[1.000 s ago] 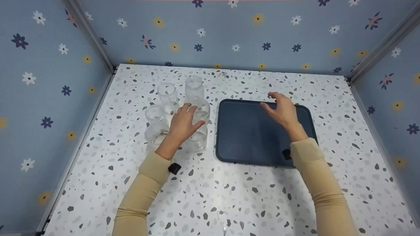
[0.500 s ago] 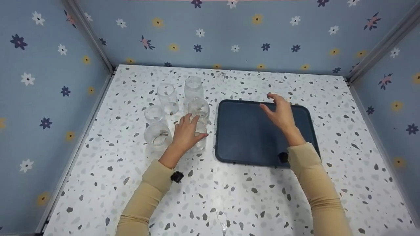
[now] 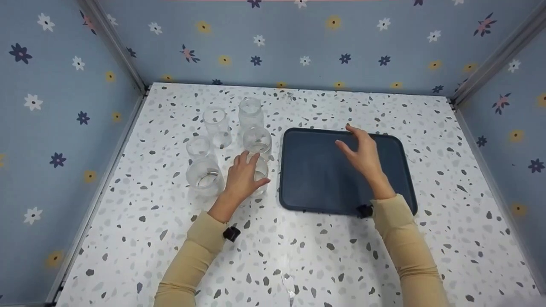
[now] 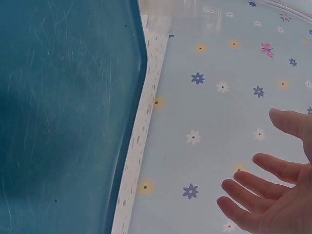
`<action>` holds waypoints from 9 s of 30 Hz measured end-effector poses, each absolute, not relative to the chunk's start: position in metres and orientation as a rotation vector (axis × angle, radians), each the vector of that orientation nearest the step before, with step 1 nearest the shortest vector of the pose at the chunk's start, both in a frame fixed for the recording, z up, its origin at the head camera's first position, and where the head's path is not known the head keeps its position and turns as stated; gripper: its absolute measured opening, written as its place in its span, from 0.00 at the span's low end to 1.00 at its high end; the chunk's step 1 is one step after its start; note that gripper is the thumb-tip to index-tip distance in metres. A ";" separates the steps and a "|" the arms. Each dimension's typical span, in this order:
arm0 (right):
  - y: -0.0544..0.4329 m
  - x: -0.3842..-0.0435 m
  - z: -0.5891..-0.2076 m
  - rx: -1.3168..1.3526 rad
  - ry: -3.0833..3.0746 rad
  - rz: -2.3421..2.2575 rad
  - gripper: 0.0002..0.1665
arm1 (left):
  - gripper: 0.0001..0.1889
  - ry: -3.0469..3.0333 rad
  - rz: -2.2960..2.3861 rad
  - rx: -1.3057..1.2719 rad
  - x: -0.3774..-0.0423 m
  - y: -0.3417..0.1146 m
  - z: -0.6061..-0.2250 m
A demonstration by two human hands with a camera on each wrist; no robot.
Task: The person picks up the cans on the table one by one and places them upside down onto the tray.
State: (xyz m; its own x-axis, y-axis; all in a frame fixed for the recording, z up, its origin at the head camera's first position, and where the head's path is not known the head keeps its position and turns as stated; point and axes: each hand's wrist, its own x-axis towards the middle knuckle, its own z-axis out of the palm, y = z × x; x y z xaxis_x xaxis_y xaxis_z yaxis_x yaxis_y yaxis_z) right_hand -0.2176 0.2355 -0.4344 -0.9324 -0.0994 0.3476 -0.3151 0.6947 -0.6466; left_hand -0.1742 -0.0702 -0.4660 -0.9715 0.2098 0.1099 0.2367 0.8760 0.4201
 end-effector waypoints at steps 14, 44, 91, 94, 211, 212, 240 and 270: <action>0.226 -0.202 -0.450 0.392 -2.503 1.205 0.27 | 0.36 -2.834 -0.859 -0.285 -0.170 -0.080 -0.470; 0.199 -0.166 -0.447 0.537 -2.483 1.801 0.28 | 0.33 -2.382 -1.354 -0.344 -0.166 -0.066 -0.481; 0.180 -0.159 -0.477 0.474 -2.262 2.325 0.36 | 0.23 -2.016 -2.258 -0.515 -0.158 -0.034 -0.478; 0.178 -0.160 -0.477 0.484 -2.250 2.277 0.37 | 0.25 -1.993 -2.251 -0.544 -0.160 -0.034 -0.479; 0.330 -0.278 -0.417 -0.819 -3.115 0.789 0.49 | 0.38 -3.247 -0.530 -0.009 -0.279 -0.043 -0.468; 0.330 -0.278 -0.418 -0.825 -3.118 0.787 0.49 | 0.38 -3.245 -0.523 -0.011 -0.279 -0.042 -0.468; 0.333 -0.279 -0.422 -0.819 -3.137 0.790 0.51 | 0.36 -3.198 -0.573 0.041 -0.283 -0.041 -0.470; 0.310 -0.273 -0.423 -0.579 -2.980 0.642 0.48 | 0.35 -3.117 -0.627 0.074 -0.278 -0.044 -0.472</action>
State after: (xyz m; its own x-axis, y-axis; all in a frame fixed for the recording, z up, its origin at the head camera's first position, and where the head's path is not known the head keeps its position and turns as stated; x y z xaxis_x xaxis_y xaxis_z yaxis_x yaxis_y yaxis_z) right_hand -0.2731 0.3101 -0.4227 -0.9297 0.3661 -0.0398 0.3501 0.8449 -0.4044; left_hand -0.2777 -0.0443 -0.4723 -0.9982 -0.0377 -0.0472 -0.0530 0.9212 0.3855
